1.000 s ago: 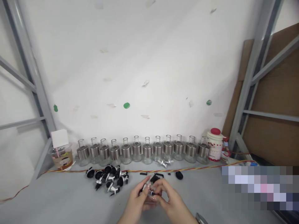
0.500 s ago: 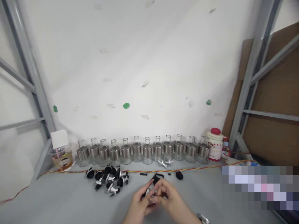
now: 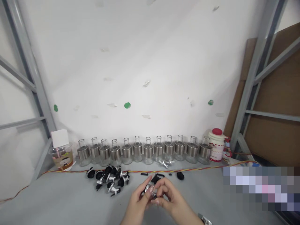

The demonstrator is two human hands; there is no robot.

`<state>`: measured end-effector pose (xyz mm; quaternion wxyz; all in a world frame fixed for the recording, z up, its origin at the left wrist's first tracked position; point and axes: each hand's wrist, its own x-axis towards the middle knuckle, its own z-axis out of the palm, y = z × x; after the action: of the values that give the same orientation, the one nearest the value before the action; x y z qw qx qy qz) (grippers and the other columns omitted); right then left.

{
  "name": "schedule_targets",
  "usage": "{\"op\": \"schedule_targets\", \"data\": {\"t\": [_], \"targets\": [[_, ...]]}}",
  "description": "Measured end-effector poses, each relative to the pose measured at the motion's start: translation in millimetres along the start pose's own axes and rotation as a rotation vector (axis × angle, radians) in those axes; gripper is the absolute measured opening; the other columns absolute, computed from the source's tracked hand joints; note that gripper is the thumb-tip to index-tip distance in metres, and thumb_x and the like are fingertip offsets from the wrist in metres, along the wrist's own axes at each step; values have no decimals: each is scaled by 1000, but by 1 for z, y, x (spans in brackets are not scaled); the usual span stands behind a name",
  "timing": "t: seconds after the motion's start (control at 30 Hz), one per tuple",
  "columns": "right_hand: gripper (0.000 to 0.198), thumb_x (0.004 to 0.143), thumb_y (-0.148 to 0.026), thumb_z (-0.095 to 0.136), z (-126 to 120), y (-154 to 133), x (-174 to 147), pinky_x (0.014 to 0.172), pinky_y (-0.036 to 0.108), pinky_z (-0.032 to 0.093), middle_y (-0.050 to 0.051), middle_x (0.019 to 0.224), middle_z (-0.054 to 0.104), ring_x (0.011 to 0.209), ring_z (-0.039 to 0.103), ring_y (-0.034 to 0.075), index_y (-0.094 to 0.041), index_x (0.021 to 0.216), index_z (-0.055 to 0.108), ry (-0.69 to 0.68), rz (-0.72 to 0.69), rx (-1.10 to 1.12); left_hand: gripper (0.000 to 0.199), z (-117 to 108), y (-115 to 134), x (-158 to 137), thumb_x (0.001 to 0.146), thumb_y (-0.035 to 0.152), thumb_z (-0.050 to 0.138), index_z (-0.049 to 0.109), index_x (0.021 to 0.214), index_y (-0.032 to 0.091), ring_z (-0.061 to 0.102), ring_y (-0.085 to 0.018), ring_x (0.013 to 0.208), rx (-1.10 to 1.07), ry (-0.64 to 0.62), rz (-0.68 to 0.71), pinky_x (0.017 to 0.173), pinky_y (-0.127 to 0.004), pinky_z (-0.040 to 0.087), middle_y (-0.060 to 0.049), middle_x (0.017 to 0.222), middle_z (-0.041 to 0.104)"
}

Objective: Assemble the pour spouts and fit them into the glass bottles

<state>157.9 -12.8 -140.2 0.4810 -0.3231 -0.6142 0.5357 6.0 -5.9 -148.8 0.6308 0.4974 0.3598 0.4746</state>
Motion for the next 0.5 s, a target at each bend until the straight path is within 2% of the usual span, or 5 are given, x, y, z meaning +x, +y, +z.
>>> {"op": "schedule_targets", "data": {"t": [0.07,0.17,0.37,0.5], "targets": [[21,71,-20,64,0,0,1,68,27,39,-6,64,47,65,48,12,-20,82,47,-2,5,-20,54,-1,0,0,73,47,60,52,120,22,57,-22,98,143,31,63,85,-32,45,-7,108,63],[19,71,-20,62,2,-1,1,65,26,38,-7,61,46,62,47,12,-20,80,45,9,20,-73,53,-2,-3,1,75,48,56,52,120,21,55,-22,101,262,78,118,91,-32,41,-8,107,63],[17,71,-12,56,2,-3,1,63,24,38,-7,60,47,61,48,12,-21,78,44,31,8,-137,54,1,-3,-2,73,49,57,53,119,21,58,-23,92,264,102,93,79,-30,48,-8,104,64],[20,67,-9,57,0,-2,2,64,24,38,-5,64,51,65,49,13,-21,79,46,61,28,-238,56,0,-7,-2,70,50,61,54,118,22,59,-23,89,166,74,17,75,-30,49,-6,101,65]]}}
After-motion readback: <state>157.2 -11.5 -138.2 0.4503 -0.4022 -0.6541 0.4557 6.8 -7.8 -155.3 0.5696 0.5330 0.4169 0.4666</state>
